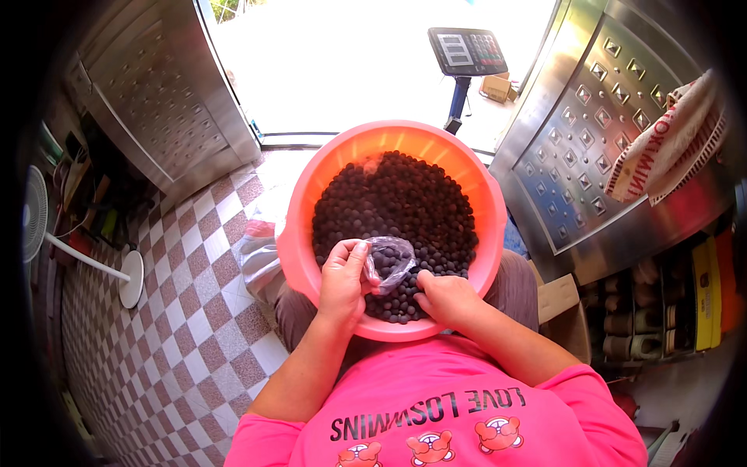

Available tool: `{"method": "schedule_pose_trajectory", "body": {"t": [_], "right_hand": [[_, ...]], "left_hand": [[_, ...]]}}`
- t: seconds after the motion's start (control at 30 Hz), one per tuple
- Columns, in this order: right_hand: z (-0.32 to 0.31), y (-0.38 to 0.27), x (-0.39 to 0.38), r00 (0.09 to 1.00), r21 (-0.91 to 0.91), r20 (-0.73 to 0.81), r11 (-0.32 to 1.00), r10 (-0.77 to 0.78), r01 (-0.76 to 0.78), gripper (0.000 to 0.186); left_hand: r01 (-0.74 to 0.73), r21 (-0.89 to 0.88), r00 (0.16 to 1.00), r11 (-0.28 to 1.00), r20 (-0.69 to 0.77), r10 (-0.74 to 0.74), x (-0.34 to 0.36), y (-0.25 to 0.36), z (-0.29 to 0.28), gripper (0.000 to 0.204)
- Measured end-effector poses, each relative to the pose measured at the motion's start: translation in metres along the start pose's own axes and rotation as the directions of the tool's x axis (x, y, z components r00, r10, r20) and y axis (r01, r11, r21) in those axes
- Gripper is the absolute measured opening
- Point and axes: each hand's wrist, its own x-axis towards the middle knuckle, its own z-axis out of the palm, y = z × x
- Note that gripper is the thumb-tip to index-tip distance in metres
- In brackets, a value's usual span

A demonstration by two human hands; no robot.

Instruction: The person picks up dark berries from a large red bucket, places them into small plastic bags by hand, and sets the bags aside into a cardboard box.

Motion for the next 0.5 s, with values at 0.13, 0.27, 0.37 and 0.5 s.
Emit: {"method": "schedule_pose_trajectory", "body": {"t": [0.13, 0.27, 0.37, 0.5], "right_hand": [[-0.003, 0.015, 0.010, 0.973, 0.566, -0.105, 0.817, 0.204, -0.110, 0.018], [-0.045, 0.000, 0.030, 0.942, 0.944, 0.291, 0.109, 0.167, -0.311, 0.009], [-0.050, -0.022, 0.046, 0.888, 0.909, 0.416, -0.135, 0.197, -0.395, 0.012], [-0.037, -0.024, 0.059, 0.932, 0.897, 0.359, -0.295, 0.045, -0.331, 0.014]], "left_hand": [[0.010, -0.011, 1.000, 1.000, -0.007, -0.011, 0.000, 0.000, 0.004, 0.010], [0.009, -0.001, 1.000, 1.000, 0.008, -0.009, -0.001, -0.001, 0.000, 0.011], [0.003, 0.007, 1.000, 1.000, 0.015, -0.003, 0.000, -0.001, -0.001, 0.012], [0.011, -0.005, 1.000, 1.000, 0.011, -0.011, -0.002, 0.001, 0.003, 0.012]]}}
